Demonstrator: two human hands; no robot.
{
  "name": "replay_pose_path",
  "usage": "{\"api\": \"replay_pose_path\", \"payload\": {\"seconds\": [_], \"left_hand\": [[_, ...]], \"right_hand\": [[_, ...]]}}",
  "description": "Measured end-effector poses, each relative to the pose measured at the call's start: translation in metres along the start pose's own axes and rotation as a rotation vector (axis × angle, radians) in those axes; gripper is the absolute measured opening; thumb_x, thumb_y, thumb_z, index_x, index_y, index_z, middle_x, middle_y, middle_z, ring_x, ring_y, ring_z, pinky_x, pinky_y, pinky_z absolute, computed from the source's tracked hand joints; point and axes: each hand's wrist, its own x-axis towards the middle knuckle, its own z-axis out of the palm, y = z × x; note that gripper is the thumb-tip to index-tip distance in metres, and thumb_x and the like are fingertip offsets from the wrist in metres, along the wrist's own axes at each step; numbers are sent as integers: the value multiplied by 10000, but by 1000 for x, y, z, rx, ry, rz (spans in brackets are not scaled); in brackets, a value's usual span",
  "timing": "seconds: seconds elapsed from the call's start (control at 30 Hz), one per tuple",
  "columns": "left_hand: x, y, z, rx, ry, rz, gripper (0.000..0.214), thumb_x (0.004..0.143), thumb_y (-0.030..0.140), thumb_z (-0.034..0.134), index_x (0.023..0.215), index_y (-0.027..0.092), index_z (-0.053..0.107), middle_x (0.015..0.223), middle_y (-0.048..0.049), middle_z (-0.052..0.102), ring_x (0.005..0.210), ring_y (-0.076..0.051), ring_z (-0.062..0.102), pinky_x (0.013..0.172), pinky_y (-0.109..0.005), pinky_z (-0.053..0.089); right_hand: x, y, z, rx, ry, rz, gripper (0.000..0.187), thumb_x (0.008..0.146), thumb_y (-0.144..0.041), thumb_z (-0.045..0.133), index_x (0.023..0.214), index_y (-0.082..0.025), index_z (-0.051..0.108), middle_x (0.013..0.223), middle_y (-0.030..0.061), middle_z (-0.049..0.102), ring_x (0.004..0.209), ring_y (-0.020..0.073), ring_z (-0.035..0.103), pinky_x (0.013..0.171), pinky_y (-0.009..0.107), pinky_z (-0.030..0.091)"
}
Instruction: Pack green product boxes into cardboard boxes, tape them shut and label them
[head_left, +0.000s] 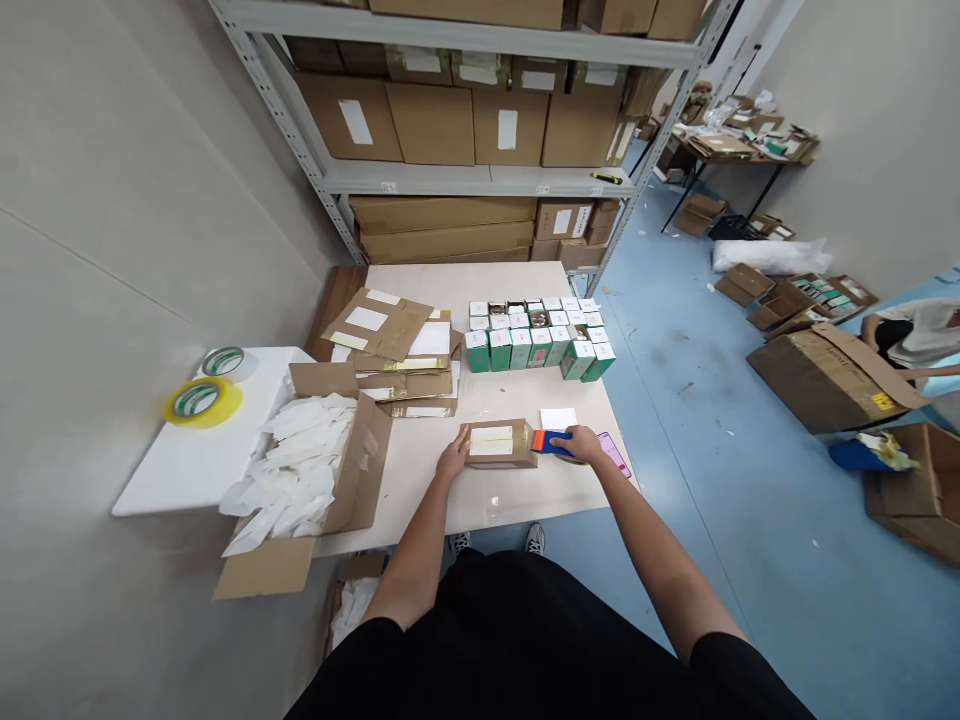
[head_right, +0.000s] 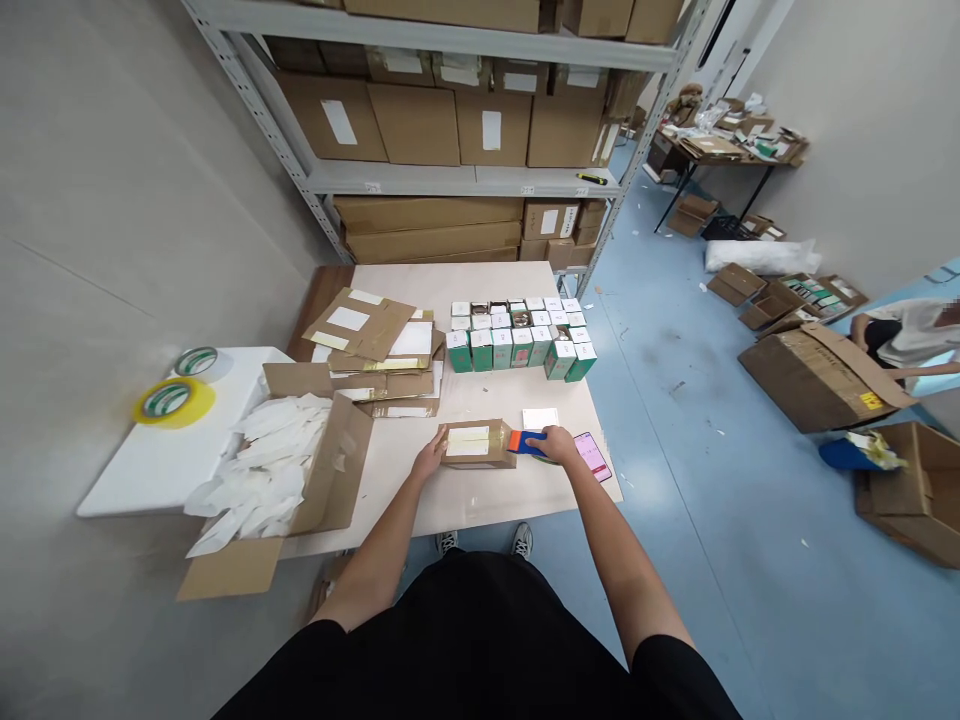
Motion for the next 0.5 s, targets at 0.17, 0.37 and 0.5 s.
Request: {"api": "replay_pose_path", "payload": {"seconds": [0.17,0.37,0.5], "left_hand": [[8,-15,-39,-95,-17,-29,563,1017,380,450,1555,213,457,1548,-86,529,1437,-261,486,1166,-356,383],[10,-4,-70,-236,141,57,570,1050,513,372,1511,209,513,1594,-70,472,1488,-217,415,1198,-315,334],[5,-5,-75,-359,108,55,683,1013,614,433,1575,226,417,1583,-98,481,1473,-249,442,1174,-344,374]], "right_hand": [[-5,-76,0,-26,52,-58,486,902,-655,598,933,-198,758,957,98,772,915,237,708,659,259,406],[0,-180,3,-113,23,-132,525,885,-699,598,941,-202,757,1014,129,769,975,257,709,716,270,450],[2,-230,12,-168,-4,-165,586,869,-730,596,1008,-185,763,1082,157,760,1019,276,712,764,288,487]]}}
